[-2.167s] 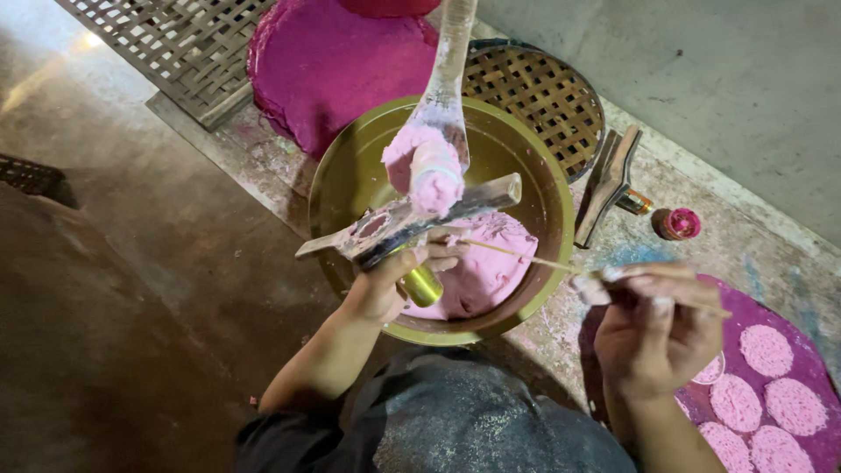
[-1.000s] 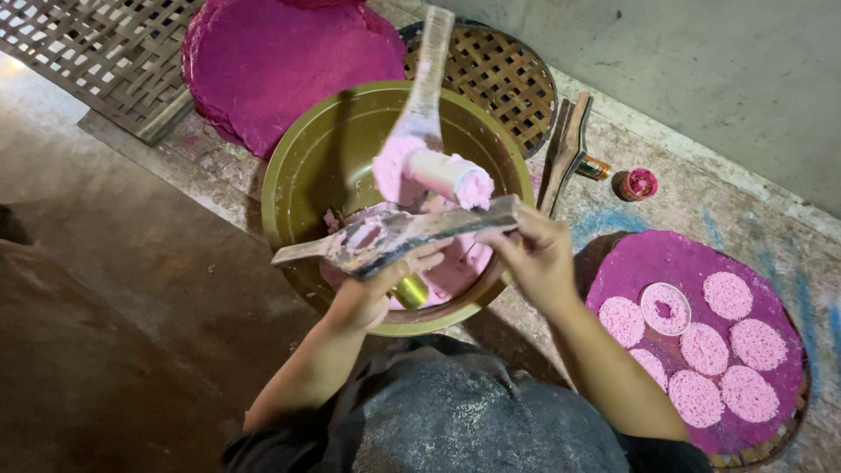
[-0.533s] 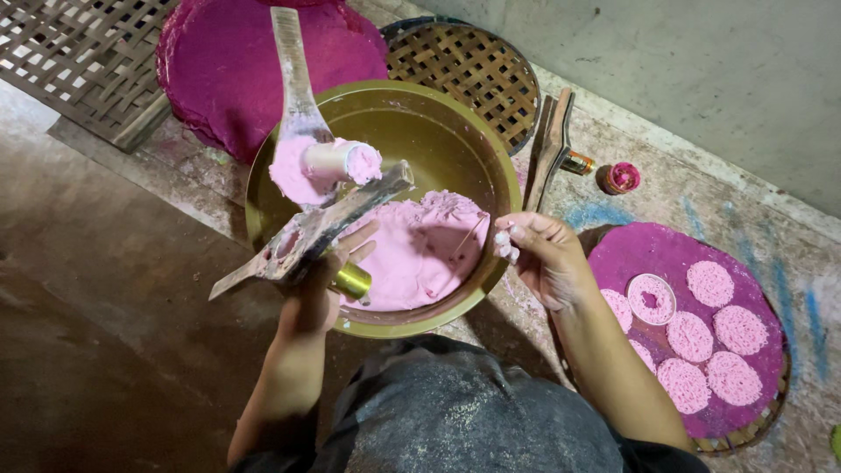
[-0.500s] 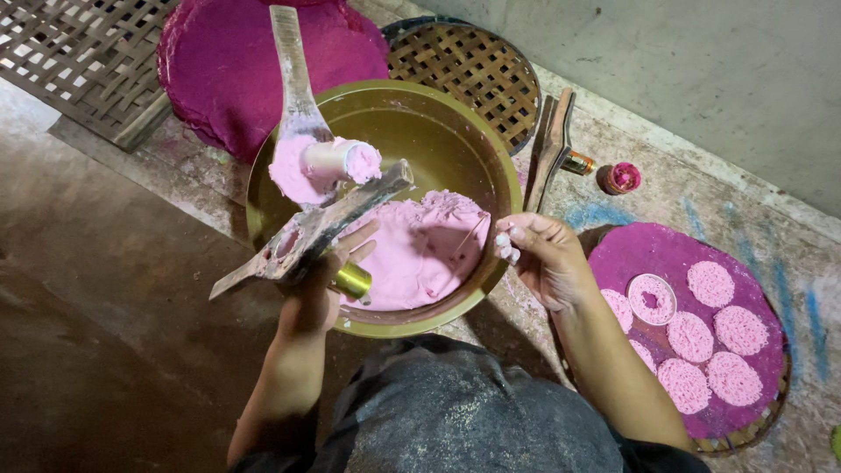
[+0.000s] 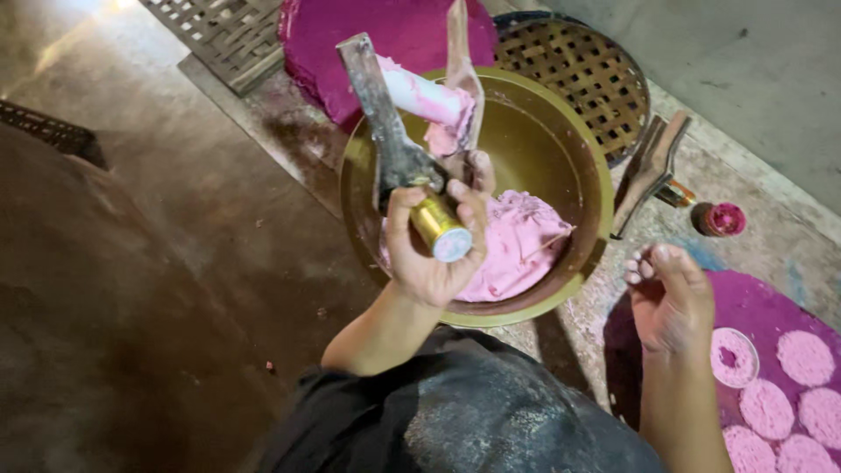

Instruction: The person scoops pink paste from a large bowl into a wooden hand press, squeezes the press to extrude a molded disc, and places the disc onto a round tray, repeating the cycle to fill the tray with pressed paste discs.

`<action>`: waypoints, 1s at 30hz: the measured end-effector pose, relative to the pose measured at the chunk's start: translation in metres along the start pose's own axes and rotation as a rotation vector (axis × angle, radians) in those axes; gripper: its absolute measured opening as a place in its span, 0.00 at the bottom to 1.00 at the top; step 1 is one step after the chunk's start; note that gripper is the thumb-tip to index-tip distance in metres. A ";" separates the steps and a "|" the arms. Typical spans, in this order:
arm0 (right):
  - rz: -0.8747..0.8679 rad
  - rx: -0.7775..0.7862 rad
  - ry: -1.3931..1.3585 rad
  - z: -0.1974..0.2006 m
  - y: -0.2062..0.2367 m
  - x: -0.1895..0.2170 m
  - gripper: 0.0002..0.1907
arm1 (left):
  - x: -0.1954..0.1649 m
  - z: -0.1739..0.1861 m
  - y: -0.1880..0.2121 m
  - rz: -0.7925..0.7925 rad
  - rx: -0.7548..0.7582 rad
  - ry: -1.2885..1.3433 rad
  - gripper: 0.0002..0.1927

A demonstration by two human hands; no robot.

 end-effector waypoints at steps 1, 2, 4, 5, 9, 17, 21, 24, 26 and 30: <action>-0.001 -0.042 0.044 0.006 0.001 -0.003 0.06 | 0.005 -0.003 -0.002 0.022 -0.007 0.097 0.31; -0.008 -0.081 0.079 0.011 0.002 -0.006 0.06 | 0.009 -0.006 -0.004 0.008 0.003 0.148 0.30; -0.019 -0.166 0.148 0.021 0.003 -0.009 0.11 | 0.014 -0.010 -0.007 -0.016 0.021 0.252 0.28; -0.015 -0.188 0.172 0.026 0.003 -0.010 0.12 | 0.016 -0.011 -0.009 -0.015 0.027 0.239 0.28; 0.021 -0.244 0.284 0.043 0.005 -0.019 0.13 | 0.020 -0.014 -0.011 -0.006 0.067 0.202 0.27; 0.377 -0.210 1.193 0.015 0.018 -0.014 0.11 | 0.028 -0.018 -0.009 0.069 0.082 0.226 0.28; 0.696 -0.234 1.322 -0.044 0.038 0.020 0.11 | 0.032 -0.018 -0.010 0.071 0.050 0.247 0.27; 0.888 -0.124 1.241 -0.089 0.059 0.048 0.15 | 0.038 -0.015 -0.011 0.084 0.050 0.240 0.26; 1.025 0.011 1.208 -0.117 0.067 0.063 0.20 | 0.043 -0.013 -0.011 0.094 0.051 0.220 0.27; 1.261 0.248 1.317 -0.162 0.075 0.083 0.25 | 0.052 -0.010 -0.013 0.130 0.110 0.053 0.27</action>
Point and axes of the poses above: each hand's wrist, its own y-axis away from the middle knuckle, its own z-axis out of the back of the hand, x = y × z, the point moved 3 cm from there along -y, towards the middle knuckle, and after that the axes turned 11 degrees about y, right-handed, at the moved point
